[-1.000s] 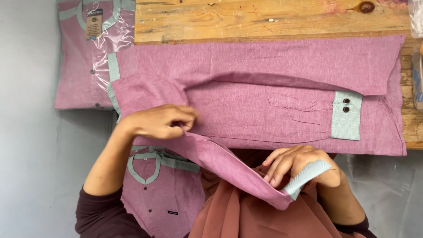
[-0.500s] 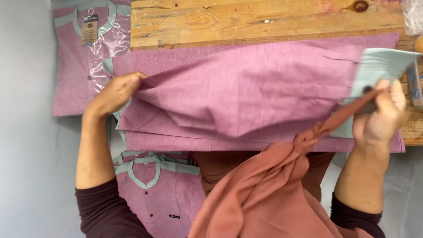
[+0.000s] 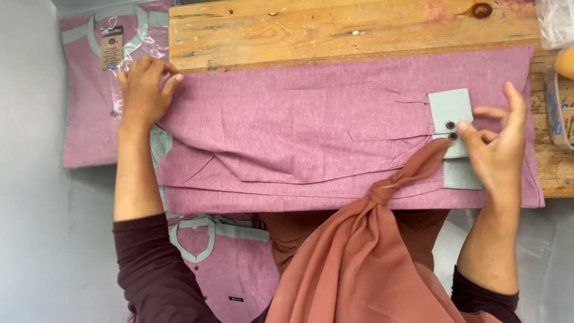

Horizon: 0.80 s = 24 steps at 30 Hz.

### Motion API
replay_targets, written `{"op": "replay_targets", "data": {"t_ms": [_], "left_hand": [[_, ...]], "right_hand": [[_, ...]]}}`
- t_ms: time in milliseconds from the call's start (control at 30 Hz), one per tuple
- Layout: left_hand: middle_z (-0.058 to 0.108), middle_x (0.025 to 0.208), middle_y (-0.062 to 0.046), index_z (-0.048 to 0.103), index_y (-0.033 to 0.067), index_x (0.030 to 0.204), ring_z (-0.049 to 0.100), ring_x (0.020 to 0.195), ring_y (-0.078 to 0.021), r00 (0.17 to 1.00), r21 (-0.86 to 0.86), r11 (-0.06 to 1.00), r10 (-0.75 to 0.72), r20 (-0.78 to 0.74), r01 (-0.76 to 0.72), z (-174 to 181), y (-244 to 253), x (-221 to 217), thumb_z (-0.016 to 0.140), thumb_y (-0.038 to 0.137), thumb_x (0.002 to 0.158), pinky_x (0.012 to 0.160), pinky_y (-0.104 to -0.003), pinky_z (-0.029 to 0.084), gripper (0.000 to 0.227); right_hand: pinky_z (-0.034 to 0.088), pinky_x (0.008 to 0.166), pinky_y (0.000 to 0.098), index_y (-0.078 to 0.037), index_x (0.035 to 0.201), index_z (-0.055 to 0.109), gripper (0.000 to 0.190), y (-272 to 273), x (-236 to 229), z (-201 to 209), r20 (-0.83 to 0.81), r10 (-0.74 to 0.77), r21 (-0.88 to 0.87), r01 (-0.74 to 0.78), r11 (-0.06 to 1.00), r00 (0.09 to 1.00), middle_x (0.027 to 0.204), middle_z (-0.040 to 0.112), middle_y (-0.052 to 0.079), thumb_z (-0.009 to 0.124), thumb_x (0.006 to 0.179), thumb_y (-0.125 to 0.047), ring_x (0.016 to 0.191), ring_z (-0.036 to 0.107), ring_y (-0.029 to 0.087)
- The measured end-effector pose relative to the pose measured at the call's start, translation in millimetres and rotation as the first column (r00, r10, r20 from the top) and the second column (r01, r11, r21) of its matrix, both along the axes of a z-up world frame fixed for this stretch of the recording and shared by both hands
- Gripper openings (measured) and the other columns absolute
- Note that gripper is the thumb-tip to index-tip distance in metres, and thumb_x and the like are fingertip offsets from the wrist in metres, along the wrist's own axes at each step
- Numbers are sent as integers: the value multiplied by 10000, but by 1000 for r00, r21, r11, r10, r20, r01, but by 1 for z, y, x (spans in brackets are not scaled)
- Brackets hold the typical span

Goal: The person uses a lint roller to clean a pink shirt laid on a wooden table, then folds the shirt into a compact rectangle. The person handles the shirt and lint roller throughout the task.

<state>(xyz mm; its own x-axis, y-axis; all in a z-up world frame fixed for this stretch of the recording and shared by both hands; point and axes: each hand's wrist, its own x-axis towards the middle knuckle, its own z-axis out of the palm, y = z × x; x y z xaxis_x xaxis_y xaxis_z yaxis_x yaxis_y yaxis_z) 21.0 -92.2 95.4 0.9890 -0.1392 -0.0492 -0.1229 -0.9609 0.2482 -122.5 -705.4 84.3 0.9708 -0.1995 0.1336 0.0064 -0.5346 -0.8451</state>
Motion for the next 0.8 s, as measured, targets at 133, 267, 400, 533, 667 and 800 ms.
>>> {"op": "replay_targets", "data": {"t_ms": [133, 267, 400, 533, 667, 800], "left_hand": [[534, 1269, -139, 658, 83, 1174, 479, 1201, -343, 912, -89, 960, -219, 346, 265, 14, -44, -39, 535, 385, 1117, 998, -513, 313, 331], [579, 1356, -83, 686, 189, 1120, 489, 1293, -333, 857, -164, 845, -480, 190, 509, 24, -86, -103, 492, 36, 711, 1019, -526, 357, 477], [614, 1187, -54, 692, 171, 1087, 530, 1114, -285, 858, -190, 841, -472, 202, 507, 16, -101, -154, 514, 28, 669, 958, -471, 379, 477], [620, 1067, -93, 673, 70, 1048, 579, 1018, -270, 951, -296, 927, -152, 269, 232, 9, -96, -184, 544, 40, 913, 898, -418, 424, 189], [591, 998, -95, 673, 92, 1124, 641, 876, -307, 916, -459, 879, 283, 283, -130, -22, -63, -184, 640, 73, 1036, 709, -362, 555, 95], [587, 1122, -214, 608, -15, 1190, 603, 970, -414, 786, -427, 901, 312, 533, -68, -43, -2, -139, 643, 56, 1072, 773, -449, 511, 142]], "right_hand": [[358, 942, 513, -195, 1463, 587, 517, 44, -12, 40, 267, 418, -688, -132, 714, 868, 1326, 469, 184, 694, 1000, 8, 1110, 432, 393], [302, 1106, 611, -148, 1031, 785, 341, 100, -53, 27, 175, 902, -664, -630, 404, 394, 1309, 688, 85, 688, 737, -5, 1292, 580, 315], [444, 634, 402, -79, 944, 646, 168, 117, -97, -1, 103, 983, -372, -911, 179, 151, 775, 529, 56, 511, 1038, -112, 649, 523, 261], [423, 927, 435, -117, 1421, 502, 534, 102, -100, -6, -303, 951, 190, -975, 118, 56, 1380, 569, 99, 522, 890, -63, 1220, 559, 313], [537, 970, 537, -46, 1285, 717, 688, 77, -85, 28, -41, 934, 329, -878, 347, 354, 1225, 755, 173, 414, 694, 135, 1128, 727, 387], [653, 674, 334, -70, 1023, 777, 365, 91, -81, 23, 112, 726, 122, -734, 668, 679, 895, 776, 65, 519, 852, 123, 770, 748, 225]]}}
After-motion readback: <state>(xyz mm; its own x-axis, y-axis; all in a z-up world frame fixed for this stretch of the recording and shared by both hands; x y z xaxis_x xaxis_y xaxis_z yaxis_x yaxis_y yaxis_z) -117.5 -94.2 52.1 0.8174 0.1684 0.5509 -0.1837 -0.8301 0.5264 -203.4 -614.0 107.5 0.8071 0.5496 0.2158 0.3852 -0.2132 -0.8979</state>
